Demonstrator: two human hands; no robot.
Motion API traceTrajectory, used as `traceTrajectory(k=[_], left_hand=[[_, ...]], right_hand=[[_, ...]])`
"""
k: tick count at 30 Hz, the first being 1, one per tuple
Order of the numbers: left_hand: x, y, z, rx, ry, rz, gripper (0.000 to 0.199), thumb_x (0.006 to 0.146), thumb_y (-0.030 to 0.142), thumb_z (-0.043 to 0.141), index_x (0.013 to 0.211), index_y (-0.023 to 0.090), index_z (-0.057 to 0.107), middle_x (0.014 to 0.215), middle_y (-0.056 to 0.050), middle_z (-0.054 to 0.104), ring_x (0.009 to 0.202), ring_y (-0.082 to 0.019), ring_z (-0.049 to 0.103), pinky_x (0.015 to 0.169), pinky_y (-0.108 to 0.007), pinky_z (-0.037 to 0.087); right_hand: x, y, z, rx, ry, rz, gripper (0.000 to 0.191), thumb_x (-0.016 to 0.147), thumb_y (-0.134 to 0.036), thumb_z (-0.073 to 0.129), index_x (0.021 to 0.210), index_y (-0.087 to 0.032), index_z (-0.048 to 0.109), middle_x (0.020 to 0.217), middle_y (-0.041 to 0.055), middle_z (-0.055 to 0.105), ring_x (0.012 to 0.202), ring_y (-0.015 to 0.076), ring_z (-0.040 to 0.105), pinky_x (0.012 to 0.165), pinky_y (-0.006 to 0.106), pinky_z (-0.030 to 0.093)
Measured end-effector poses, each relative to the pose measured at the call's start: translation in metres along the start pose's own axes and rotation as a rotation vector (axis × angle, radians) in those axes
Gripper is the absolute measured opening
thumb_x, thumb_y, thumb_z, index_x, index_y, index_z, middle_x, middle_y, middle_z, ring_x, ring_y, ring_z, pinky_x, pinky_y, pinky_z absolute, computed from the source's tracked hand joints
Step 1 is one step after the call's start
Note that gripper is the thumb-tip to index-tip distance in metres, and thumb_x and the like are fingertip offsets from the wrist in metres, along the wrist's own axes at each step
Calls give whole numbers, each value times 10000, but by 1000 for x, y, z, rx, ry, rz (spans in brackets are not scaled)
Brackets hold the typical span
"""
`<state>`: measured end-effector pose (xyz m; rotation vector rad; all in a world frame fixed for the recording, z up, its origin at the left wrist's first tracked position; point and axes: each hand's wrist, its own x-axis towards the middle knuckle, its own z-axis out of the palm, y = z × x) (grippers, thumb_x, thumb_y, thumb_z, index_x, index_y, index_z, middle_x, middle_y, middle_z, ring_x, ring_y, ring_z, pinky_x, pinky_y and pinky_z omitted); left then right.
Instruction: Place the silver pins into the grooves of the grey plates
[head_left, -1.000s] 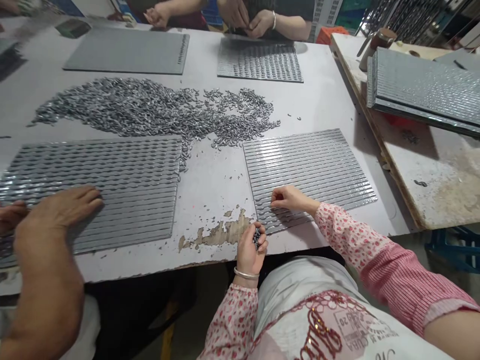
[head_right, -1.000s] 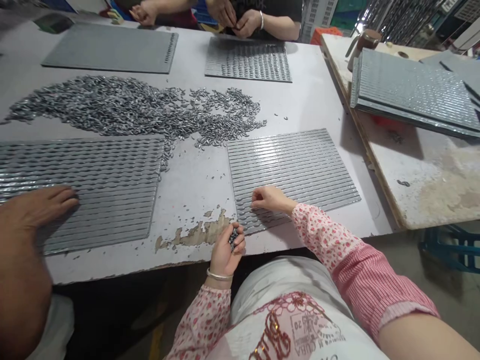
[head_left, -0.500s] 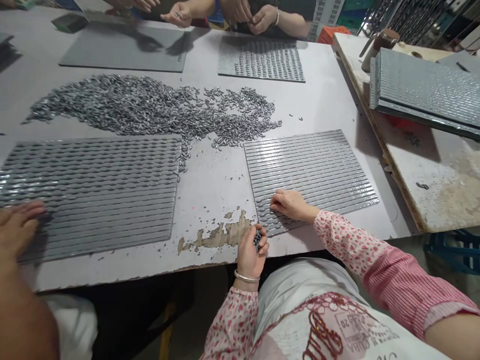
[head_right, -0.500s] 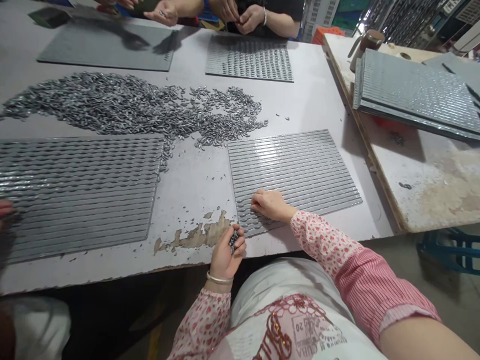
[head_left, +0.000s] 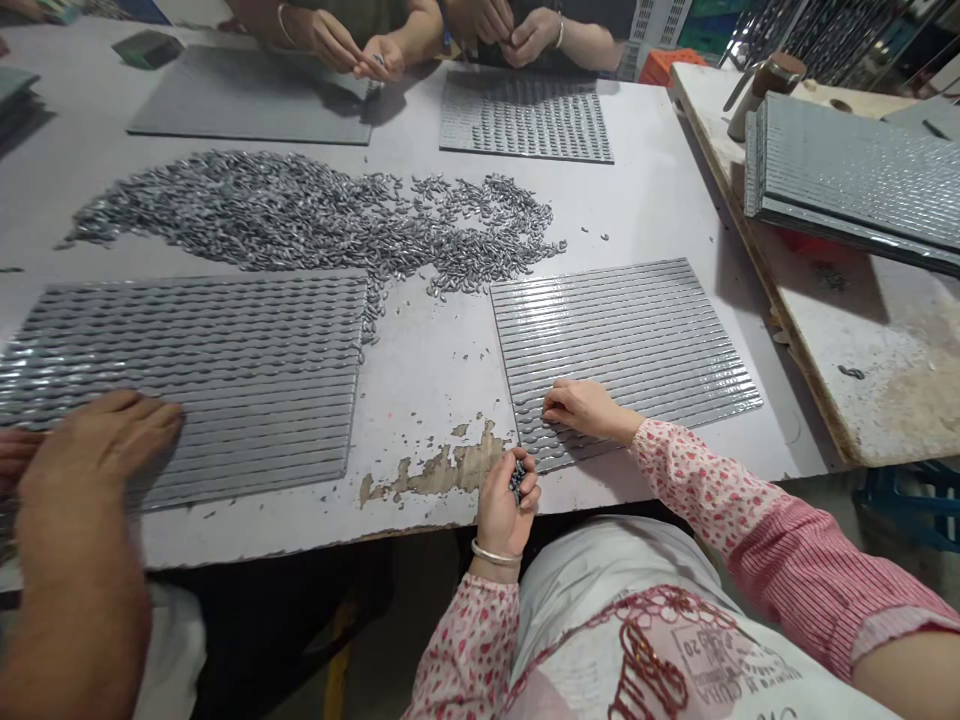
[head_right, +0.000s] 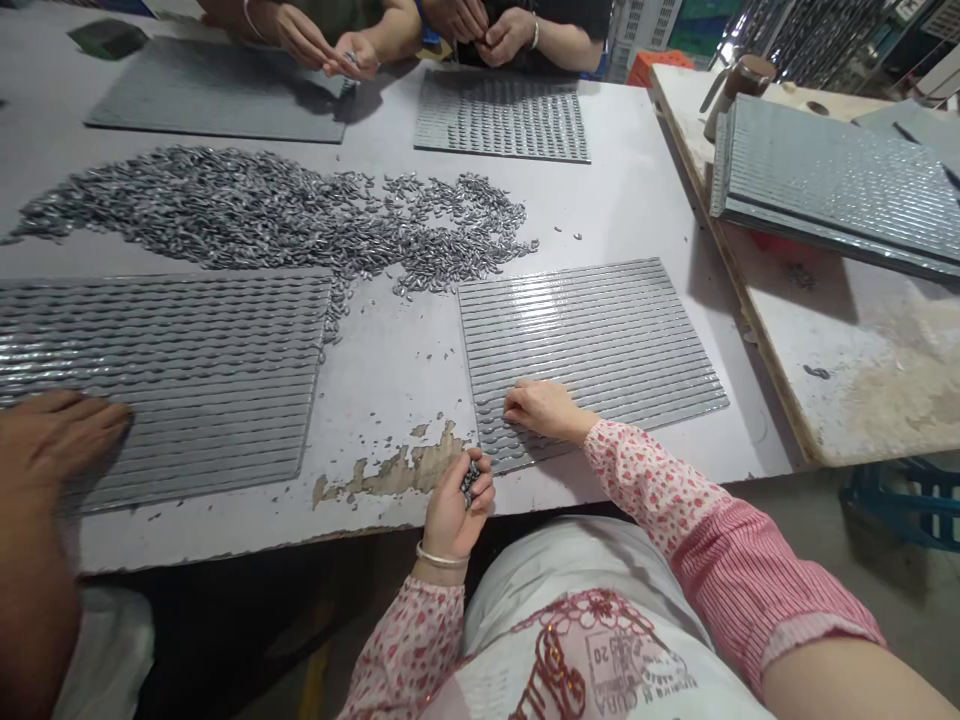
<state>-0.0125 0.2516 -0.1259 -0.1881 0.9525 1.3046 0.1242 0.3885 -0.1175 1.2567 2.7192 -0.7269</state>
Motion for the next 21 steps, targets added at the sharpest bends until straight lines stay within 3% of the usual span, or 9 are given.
traceTrajectory(k=[5, 12, 16, 21], left_hand=[[0, 0, -1, -4, -2, -6, 171, 738, 251, 663, 819, 134, 567, 686, 5, 521, 440, -15, 359, 344, -105, 249], [1, 0, 0, -6, 1, 0, 168, 733, 244, 666, 804, 129, 567, 675, 4, 522, 435, -15, 360, 340, -103, 245], [0, 0, 1, -12, 8, -4, 163, 735, 239, 664, 803, 126, 567, 677, 2, 523, 436, -15, 358, 337, -103, 246], [-1, 1, 1, -2, 2, -10, 151, 745, 240, 656, 808, 135, 568, 677, 8, 523, 426, -12, 340, 334, -102, 248]], right_hand=[[6, -7, -8, -11, -35, 61, 177, 832, -344, 566, 871, -206, 670, 885, 24, 662, 779, 144, 582, 571, 224, 305], [24, -8, -18, 13, -179, 149, 133, 739, -310, 622, 815, -228, 694, 790, 2, 686, 713, 145, 581, 537, 216, 301], [24, -2, -20, 82, -168, 137, 152, 716, -346, 648, 786, -217, 688, 732, -16, 665, 649, 120, 549, 516, 212, 274], [5, -2, -11, 212, -57, 74, 209, 781, -378, 613, 787, -174, 655, 707, -28, 634, 606, 80, 506, 526, 197, 266]])
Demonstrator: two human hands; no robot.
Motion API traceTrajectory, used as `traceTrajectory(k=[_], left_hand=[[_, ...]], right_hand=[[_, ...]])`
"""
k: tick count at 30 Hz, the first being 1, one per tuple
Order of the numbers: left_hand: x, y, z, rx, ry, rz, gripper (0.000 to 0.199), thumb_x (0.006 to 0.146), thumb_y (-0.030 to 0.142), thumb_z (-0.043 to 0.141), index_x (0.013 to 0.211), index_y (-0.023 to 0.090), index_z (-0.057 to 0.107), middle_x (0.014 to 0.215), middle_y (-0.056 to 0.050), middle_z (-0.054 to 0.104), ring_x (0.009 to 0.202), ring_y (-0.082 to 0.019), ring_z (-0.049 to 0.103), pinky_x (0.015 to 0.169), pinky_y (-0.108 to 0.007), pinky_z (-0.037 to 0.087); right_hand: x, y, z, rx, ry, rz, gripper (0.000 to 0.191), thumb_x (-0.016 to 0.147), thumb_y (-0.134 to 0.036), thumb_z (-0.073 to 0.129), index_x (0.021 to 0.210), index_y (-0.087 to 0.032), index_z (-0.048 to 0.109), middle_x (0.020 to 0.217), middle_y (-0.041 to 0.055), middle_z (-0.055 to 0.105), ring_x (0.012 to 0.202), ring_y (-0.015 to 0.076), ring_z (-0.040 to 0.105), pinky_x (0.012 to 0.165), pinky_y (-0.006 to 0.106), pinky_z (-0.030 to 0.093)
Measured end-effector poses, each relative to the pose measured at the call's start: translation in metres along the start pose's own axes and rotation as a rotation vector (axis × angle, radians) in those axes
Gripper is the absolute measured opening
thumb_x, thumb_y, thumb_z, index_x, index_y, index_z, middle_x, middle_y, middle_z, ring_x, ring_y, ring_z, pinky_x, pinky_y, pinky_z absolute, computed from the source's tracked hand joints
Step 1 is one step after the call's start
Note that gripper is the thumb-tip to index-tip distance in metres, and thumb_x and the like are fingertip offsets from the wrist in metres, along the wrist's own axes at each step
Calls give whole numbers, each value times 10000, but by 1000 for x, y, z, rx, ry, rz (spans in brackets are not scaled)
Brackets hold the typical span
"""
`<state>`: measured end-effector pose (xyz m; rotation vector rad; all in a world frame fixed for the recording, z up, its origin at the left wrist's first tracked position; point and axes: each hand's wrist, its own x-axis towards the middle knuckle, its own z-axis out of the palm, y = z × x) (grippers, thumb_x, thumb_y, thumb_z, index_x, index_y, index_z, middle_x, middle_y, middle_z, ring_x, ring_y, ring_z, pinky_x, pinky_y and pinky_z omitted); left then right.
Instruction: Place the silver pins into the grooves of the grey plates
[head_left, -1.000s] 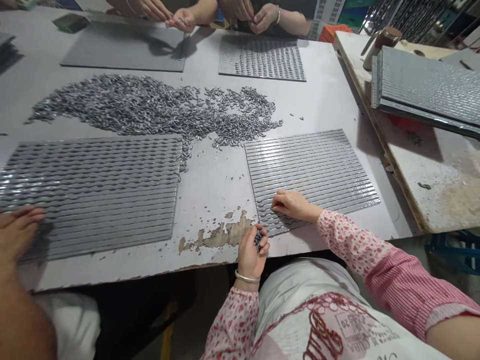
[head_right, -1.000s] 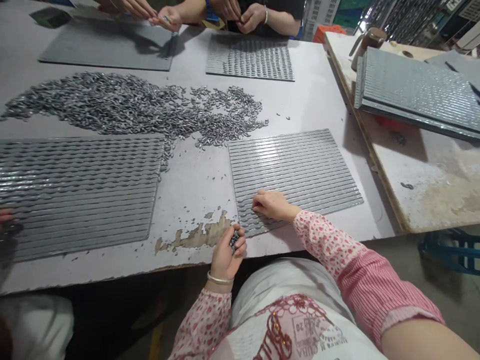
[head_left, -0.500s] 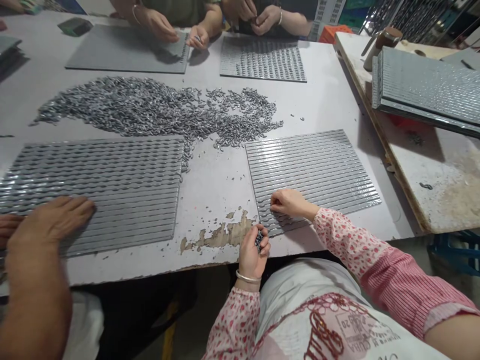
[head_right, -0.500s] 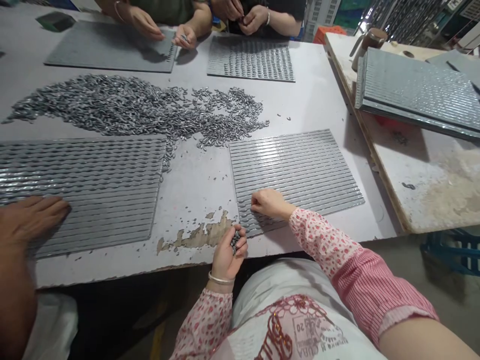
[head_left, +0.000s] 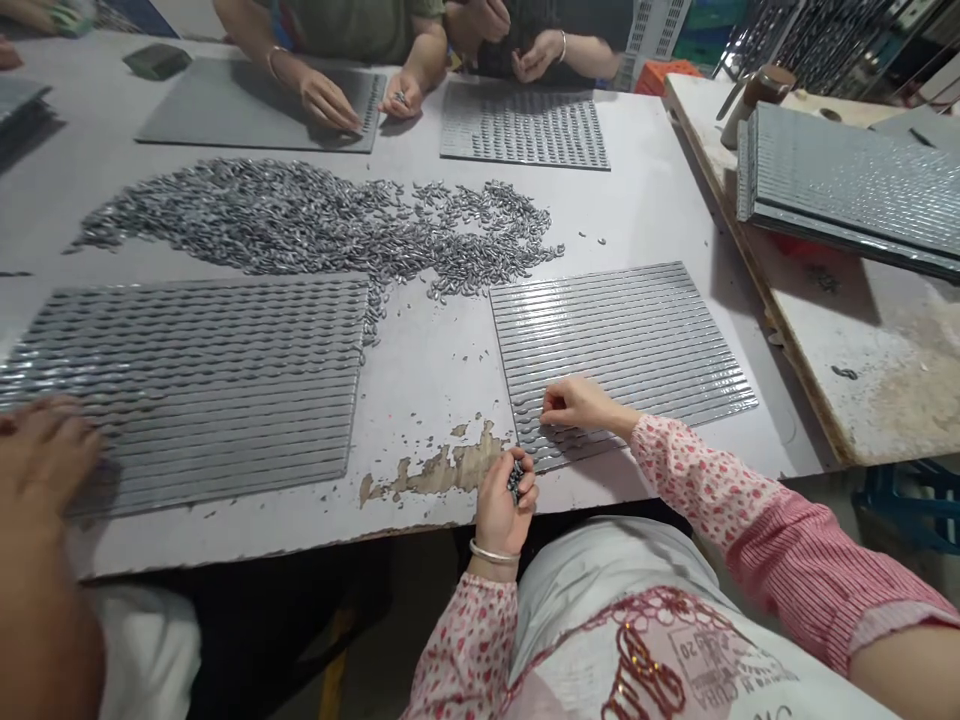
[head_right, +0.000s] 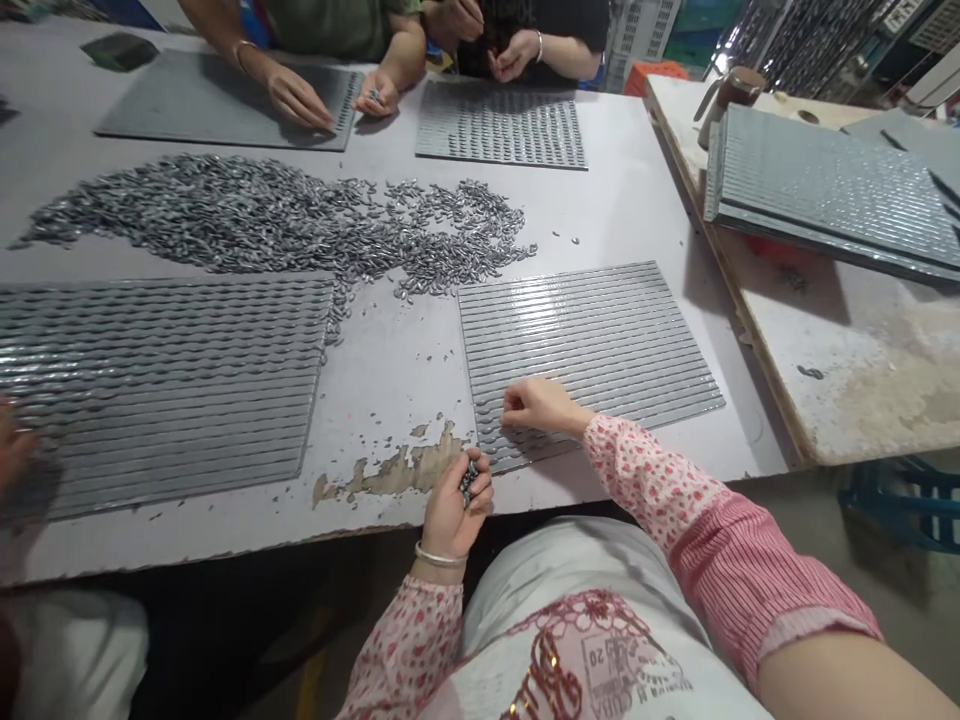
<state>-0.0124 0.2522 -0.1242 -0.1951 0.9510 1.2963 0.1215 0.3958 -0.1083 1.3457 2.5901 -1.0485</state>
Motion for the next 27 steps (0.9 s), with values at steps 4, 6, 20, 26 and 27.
traceTrajectory(k=[4, 6, 20, 26, 27], left_hand=[[1, -1, -2, -1, -10, 4, 153, 746, 251, 654, 802, 138, 566, 679, 9, 523, 428, -11, 341, 335, -98, 246], [2, -1, -3, -2, -12, 7, 150, 746, 246, 653, 802, 137, 566, 679, 7, 523, 431, -12, 348, 337, -99, 248], [4, 1, 0, -20, 14, -23, 79, 831, 188, 537, 789, 130, 569, 666, 6, 514, 416, -14, 347, 318, -98, 253], [-6, 8, 0, -151, 15, -50, 193, 894, 165, 413, 823, 112, 585, 702, -23, 535, 478, -31, 431, 384, -111, 375], [-10, 10, 0, -166, 21, -52, 207, 898, 162, 401, 837, 110, 591, 730, -36, 551, 521, -43, 475, 428, -124, 425]], right_hand=[[-6, -4, 8, -99, 40, -14, 160, 756, -340, 648, 762, -181, 658, 751, -10, 647, 653, 101, 531, 534, 207, 271], [-3, -7, 6, -133, 5, 11, 151, 745, -342, 652, 763, -194, 669, 756, -4, 660, 665, 116, 549, 527, 211, 276], [19, -17, -7, -251, -143, 75, 200, 623, -373, 705, 773, -241, 714, 743, 25, 682, 701, 184, 602, 551, 229, 356], [2, 3, -6, 132, 12, -42, 220, 746, -381, 635, 724, -163, 643, 639, -10, 599, 573, 98, 501, 535, 203, 323], [-3, 8, -6, 230, 85, -46, 233, 773, -377, 608, 717, -151, 625, 614, -18, 573, 554, 86, 475, 530, 199, 319]])
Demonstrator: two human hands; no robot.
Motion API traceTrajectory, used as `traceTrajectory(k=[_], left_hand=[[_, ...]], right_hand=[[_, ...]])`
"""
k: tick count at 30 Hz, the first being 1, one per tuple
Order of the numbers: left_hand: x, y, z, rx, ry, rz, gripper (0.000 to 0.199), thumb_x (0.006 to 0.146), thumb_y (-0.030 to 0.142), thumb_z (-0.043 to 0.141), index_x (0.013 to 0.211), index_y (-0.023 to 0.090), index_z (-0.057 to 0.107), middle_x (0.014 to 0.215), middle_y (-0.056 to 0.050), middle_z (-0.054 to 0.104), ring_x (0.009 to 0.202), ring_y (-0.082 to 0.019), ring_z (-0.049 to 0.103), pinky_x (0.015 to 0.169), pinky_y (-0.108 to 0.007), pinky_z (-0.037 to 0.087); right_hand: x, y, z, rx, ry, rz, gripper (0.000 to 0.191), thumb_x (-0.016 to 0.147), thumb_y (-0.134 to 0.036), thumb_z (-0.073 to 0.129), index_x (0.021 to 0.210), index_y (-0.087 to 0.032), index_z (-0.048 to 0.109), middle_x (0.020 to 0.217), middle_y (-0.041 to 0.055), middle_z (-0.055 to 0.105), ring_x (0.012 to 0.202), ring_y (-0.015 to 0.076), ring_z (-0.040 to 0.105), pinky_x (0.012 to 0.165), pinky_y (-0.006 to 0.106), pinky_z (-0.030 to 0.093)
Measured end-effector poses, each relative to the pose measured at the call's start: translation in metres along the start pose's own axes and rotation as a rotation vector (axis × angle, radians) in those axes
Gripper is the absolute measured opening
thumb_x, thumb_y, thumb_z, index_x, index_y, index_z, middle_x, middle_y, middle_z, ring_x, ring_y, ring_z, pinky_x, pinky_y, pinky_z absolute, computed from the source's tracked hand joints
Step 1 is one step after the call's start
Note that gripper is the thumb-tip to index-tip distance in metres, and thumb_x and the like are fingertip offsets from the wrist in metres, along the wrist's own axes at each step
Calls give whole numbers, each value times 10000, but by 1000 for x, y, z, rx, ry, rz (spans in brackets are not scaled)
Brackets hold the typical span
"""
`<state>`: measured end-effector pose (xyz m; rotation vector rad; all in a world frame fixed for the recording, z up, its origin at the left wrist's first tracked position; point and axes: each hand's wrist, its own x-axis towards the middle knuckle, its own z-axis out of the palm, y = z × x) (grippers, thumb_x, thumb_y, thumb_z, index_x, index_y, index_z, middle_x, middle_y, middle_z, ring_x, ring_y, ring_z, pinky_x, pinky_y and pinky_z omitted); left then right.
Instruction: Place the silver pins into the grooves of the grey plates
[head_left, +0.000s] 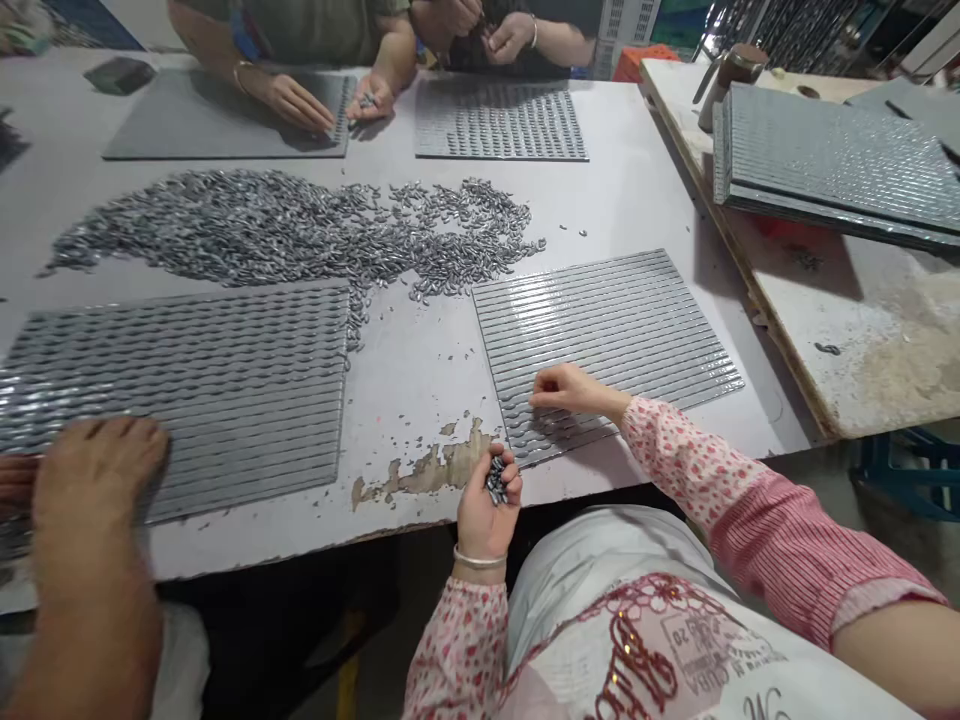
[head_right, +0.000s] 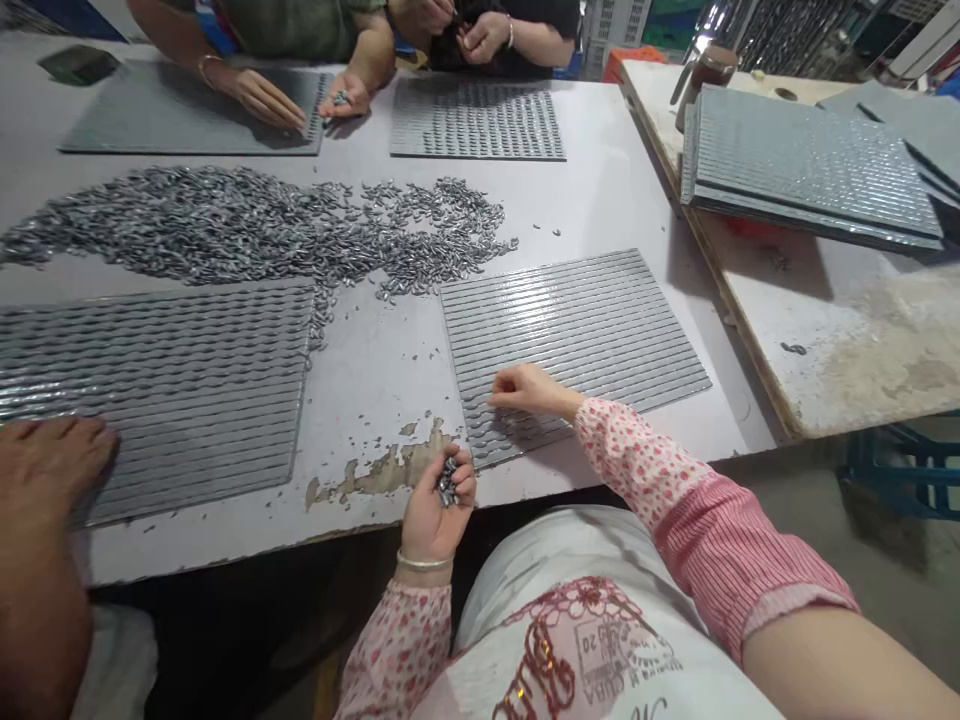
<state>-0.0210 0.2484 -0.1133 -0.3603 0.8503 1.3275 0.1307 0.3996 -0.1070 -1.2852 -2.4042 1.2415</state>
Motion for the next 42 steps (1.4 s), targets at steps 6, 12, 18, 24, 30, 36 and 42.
traceTrajectory(k=[6, 12, 18, 24, 30, 36, 42], left_hand=[[-20, -2, -1, -38, 44, -21, 252, 907, 123, 363, 945, 107, 612, 861, -71, 591, 711, -90, 583, 617, -195, 540], [-24, -22, -1, -13, -12, -115, 193, 892, 134, 414, 836, 113, 597, 716, -22, 530, 535, -47, 476, 442, -136, 428], [-22, -32, -1, 109, 98, -99, 159, 853, 99, 468, 909, 116, 615, 824, -65, 617, 677, -98, 597, 573, -190, 525], [-18, -37, -1, 146, 44, -57, 130, 819, 118, 538, 894, 128, 643, 787, -53, 650, 652, -99, 618, 569, -189, 529], [-16, -38, 3, 101, 24, -58, 209, 839, 130, 503, 981, 132, 657, 941, -93, 684, 857, -166, 653, 748, -289, 553], [-14, -42, 3, 106, 3, -6, 252, 842, 132, 498, 1031, 176, 659, 1116, -62, 648, 904, -141, 630, 727, -260, 550], [-20, -40, 3, 131, 75, -35, 199, 838, 186, 528, 954, 142, 683, 907, -67, 685, 797, -139, 642, 694, -253, 554]], right_hand=[[-41, 18, 1, 90, 131, 19, 176, 793, -294, 608, 704, -142, 610, 580, -32, 527, 537, 77, 437, 526, 198, 297], [-58, 17, 17, -204, 115, -102, 133, 814, -297, 636, 787, -171, 669, 753, 25, 615, 739, 135, 511, 662, 229, 334], [-50, 9, 21, -406, 33, -9, 146, 823, -324, 620, 788, -190, 670, 807, 41, 644, 806, 169, 531, 669, 251, 326], [-44, 6, 13, -363, -21, 40, 91, 773, -283, 660, 764, -192, 662, 778, 22, 650, 751, 159, 547, 578, 229, 293], [-64, -5, 16, -66, 106, -240, 165, 858, -326, 587, 851, -173, 650, 770, 18, 601, 751, 132, 510, 688, 233, 373], [-77, -26, 35, -156, 97, -380, 157, 834, -306, 609, 932, -198, 668, 868, 63, 598, 804, 181, 474, 766, 324, 389], [-81, -10, 34, 309, 116, -233, 202, 909, -336, 497, 943, -169, 604, 827, 32, 631, 764, 139, 544, 701, 266, 431]])
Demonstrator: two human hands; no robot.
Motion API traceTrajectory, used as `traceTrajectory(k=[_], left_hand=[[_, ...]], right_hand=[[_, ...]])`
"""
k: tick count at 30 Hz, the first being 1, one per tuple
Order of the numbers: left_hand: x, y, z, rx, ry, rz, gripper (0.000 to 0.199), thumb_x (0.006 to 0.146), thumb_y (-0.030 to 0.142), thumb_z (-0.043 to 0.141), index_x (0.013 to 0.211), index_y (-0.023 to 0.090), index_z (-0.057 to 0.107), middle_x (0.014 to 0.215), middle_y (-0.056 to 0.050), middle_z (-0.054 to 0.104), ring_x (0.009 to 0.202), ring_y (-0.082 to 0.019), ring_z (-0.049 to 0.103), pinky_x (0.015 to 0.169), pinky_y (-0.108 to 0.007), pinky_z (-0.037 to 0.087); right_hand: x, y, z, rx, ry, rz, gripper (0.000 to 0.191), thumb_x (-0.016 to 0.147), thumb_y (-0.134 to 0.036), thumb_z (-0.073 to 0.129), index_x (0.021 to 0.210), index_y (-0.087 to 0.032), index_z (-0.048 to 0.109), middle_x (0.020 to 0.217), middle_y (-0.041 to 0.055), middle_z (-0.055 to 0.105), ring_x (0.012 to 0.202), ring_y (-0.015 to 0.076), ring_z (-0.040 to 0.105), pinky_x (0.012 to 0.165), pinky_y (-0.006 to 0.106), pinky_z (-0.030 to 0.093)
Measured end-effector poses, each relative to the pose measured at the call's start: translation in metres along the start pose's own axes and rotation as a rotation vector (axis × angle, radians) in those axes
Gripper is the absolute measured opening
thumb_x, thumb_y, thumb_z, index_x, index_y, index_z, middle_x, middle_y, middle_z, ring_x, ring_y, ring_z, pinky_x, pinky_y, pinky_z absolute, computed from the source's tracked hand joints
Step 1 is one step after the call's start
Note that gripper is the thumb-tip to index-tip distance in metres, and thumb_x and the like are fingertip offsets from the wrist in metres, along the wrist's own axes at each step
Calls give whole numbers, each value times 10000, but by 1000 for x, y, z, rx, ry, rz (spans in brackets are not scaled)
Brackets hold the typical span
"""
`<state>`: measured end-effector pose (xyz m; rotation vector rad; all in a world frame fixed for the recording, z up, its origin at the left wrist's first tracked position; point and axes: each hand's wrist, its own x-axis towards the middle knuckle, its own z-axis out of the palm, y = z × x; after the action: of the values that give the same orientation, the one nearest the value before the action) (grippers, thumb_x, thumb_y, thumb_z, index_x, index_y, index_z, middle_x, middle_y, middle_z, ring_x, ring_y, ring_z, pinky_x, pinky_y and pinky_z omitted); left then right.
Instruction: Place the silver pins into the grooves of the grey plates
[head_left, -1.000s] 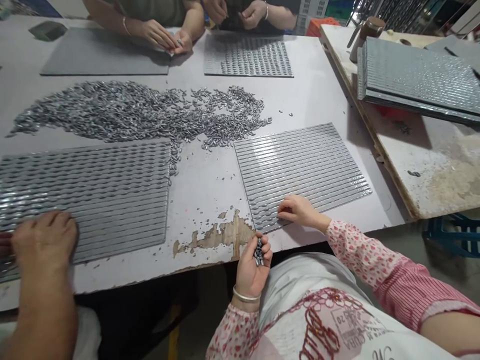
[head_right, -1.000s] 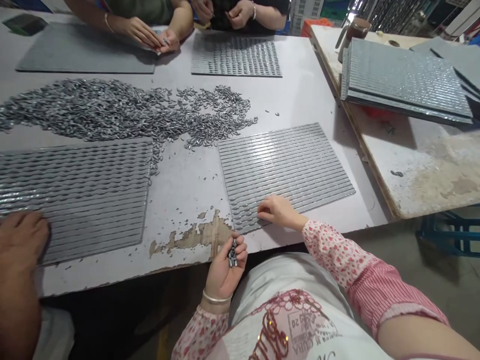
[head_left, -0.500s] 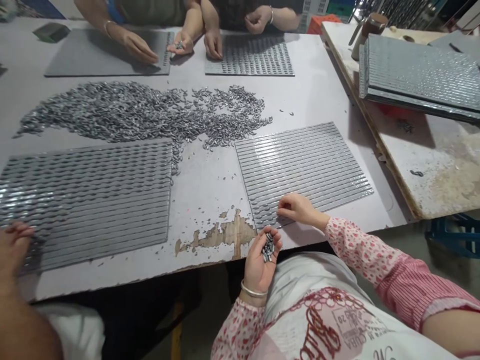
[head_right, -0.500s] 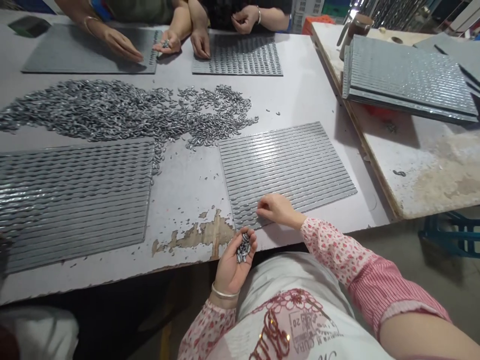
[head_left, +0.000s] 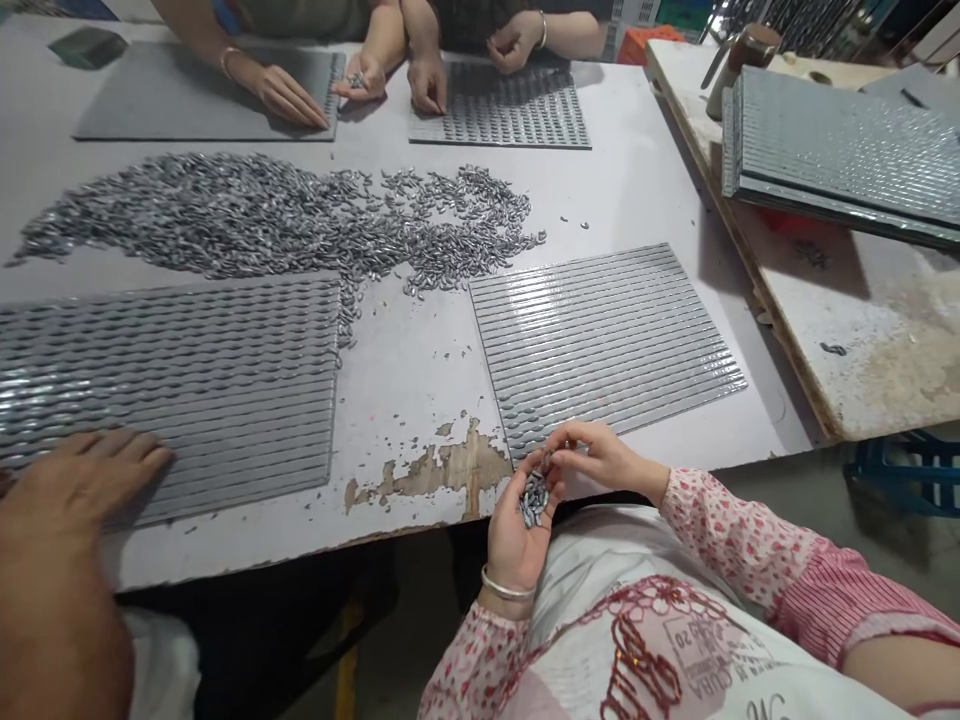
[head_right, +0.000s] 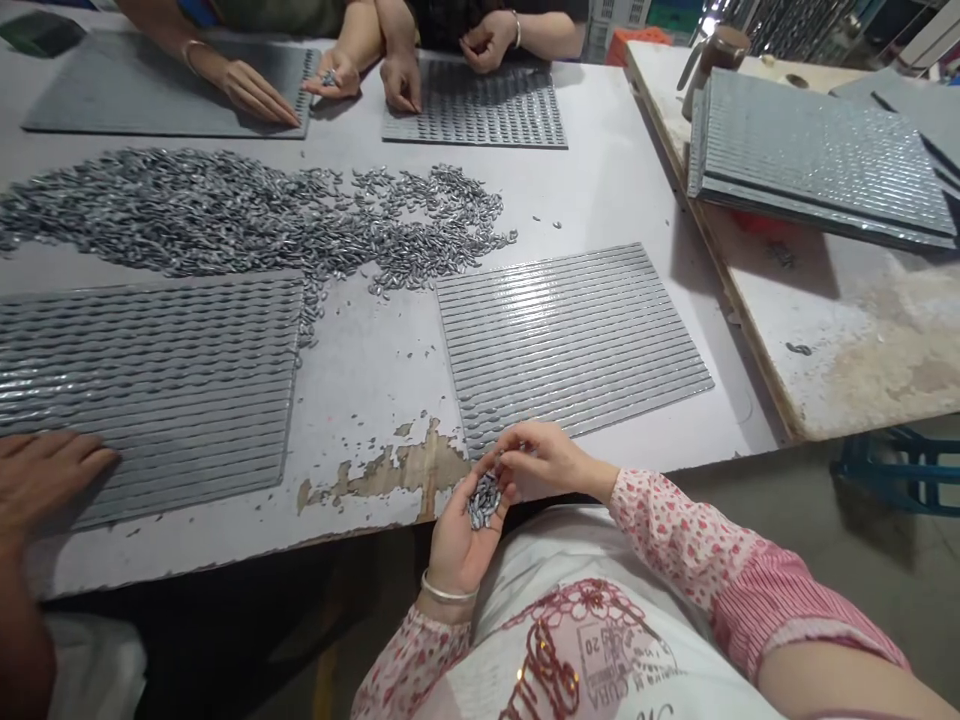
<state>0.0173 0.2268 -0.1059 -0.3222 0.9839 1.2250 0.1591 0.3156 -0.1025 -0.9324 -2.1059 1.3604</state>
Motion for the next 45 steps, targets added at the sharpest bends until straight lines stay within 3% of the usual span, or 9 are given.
traceTrajectory(k=[3, 8, 12, 14, 16, 21, 25, 40, 45], left_hand=[[0, -1, 2, 39, -1, 5, 164, 820, 170, 556, 914, 131, 685, 832, -61, 681, 745, -135, 640, 662, -245, 551], [4, -3, 9, -39, -12, -9, 158, 826, 148, 528, 873, 134, 678, 937, -54, 677, 791, -137, 632, 668, -260, 552], [3, -2, 5, 9, -17, -54, 131, 801, 172, 578, 898, 123, 651, 807, -47, 644, 666, -102, 598, 565, -204, 513], [2, -1, 1, 28, -66, -76, 133, 771, 201, 623, 882, 127, 626, 685, -8, 578, 524, -56, 511, 438, -143, 413], [2, -1, -3, 33, -104, -75, 146, 748, 222, 649, 856, 141, 595, 628, 20, 526, 455, -38, 431, 375, -127, 318], [-1, -2, -3, 79, -78, -50, 166, 737, 235, 657, 844, 155, 558, 696, -13, 584, 535, -70, 506, 446, -153, 381], [-4, -1, 1, 95, -52, -70, 129, 737, 216, 644, 813, 137, 576, 757, -52, 621, 606, -92, 563, 511, -173, 434], [-5, -1, 0, 108, -92, -33, 206, 670, 213, 714, 830, 131, 614, 717, -14, 569, 553, -59, 491, 469, -158, 370], [-5, 0, 2, 114, -89, -37, 180, 682, 193, 698, 835, 127, 629, 749, -29, 599, 609, -76, 541, 520, -165, 428]], right_hand=[[-1, -1, -8, 73, -1, 81, 244, 908, -379, 489, 927, -157, 589, 768, 19, 618, 668, 119, 531, 612, 232, 424], [-1, -15, -4, -211, -200, -158, 185, 909, -299, 497, 997, -202, 627, 871, 51, 637, 816, 153, 547, 765, 279, 420], [2, -5, -6, -185, -29, 2, 144, 869, -278, 559, 937, -171, 626, 819, 41, 632, 754, 138, 554, 699, 248, 435], [8, 8, -11, -180, 73, 110, 94, 853, -231, 569, 853, -158, 626, 777, 24, 629, 699, 121, 551, 646, 223, 422], [15, 19, -17, -247, 76, 128, 75, 845, -177, 563, 832, -157, 634, 768, 17, 634, 699, 118, 547, 651, 218, 401], [28, 28, -15, -500, -44, 80, 80, 846, -171, 569, 825, -164, 645, 785, 28, 638, 766, 144, 520, 714, 242, 360], [30, 25, -8, -618, -63, 93, 115, 864, -167, 523, 820, -154, 628, 799, 48, 622, 792, 157, 490, 742, 256, 353], [43, 23, -15, -657, -160, 201, 82, 823, -189, 570, 805, -156, 643, 811, 47, 629, 804, 157, 525, 722, 248, 353], [56, 16, -17, -691, -236, 283, 97, 784, -188, 572, 790, -176, 668, 783, 39, 662, 723, 155, 560, 594, 236, 321]])
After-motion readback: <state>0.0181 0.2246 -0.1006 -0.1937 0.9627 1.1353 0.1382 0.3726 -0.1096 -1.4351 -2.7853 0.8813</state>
